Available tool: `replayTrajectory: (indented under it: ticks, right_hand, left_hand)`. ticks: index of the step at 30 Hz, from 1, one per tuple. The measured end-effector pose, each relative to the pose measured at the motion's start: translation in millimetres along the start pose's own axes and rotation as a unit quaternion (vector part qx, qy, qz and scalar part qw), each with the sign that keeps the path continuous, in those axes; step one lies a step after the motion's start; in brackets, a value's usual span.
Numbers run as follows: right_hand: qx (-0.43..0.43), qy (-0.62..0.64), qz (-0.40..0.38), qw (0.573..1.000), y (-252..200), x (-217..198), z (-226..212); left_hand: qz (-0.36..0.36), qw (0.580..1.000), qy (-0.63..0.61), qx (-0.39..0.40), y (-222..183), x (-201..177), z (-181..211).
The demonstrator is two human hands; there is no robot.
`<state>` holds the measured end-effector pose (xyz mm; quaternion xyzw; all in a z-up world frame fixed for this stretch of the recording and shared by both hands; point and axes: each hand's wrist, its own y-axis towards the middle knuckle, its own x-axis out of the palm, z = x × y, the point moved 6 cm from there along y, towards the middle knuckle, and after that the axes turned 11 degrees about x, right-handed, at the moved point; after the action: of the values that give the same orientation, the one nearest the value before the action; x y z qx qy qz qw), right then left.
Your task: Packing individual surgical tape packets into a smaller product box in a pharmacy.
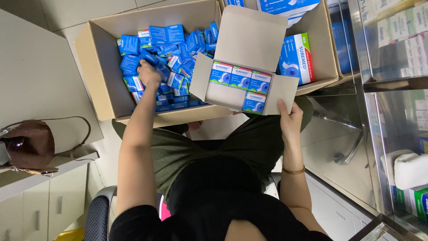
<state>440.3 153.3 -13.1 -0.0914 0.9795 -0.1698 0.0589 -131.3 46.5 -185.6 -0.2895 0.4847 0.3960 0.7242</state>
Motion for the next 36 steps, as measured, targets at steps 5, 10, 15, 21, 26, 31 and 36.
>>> replayTrajectory:
  ticks: [5, 10, 15, 21, 26, 31, 36]
  right_hand:
    - [-0.002, -0.011, 0.008, 1.000, 2, -1, 1]
    - [0.011, -0.011, 0.010, 1.000, -1, 3, -2]
    - [0.003, -0.002, -0.005, 1.000, -3, 6, -6]
    - [0.012, -0.006, -0.002, 1.000, -6, 9, -14]
    - [0.007, -0.008, -0.004, 1.000, -4, 7, -11]
    - [0.015, -0.020, 0.000, 1.000, -4, 7, -10]
    - [-0.005, -0.021, -0.004, 1.000, -4, 10, -14]
  left_hand:
    - [-0.026, 0.993, -0.004, 0.118, -8, -68, 44]
    - [0.092, 0.961, -0.180, 0.190, -31, -186, 104]
    - [0.135, 0.835, -0.413, 0.336, -101, -284, 192]
    - [-0.091, 0.792, -0.337, 0.502, -188, -263, 269]
    - [-0.156, 0.787, -0.239, 0.547, -218, -213, 278]
    - [-0.197, 0.802, -0.188, 0.531, -225, -180, 272]
    - [-0.125, 0.815, -0.187, 0.534, -229, -182, 267]
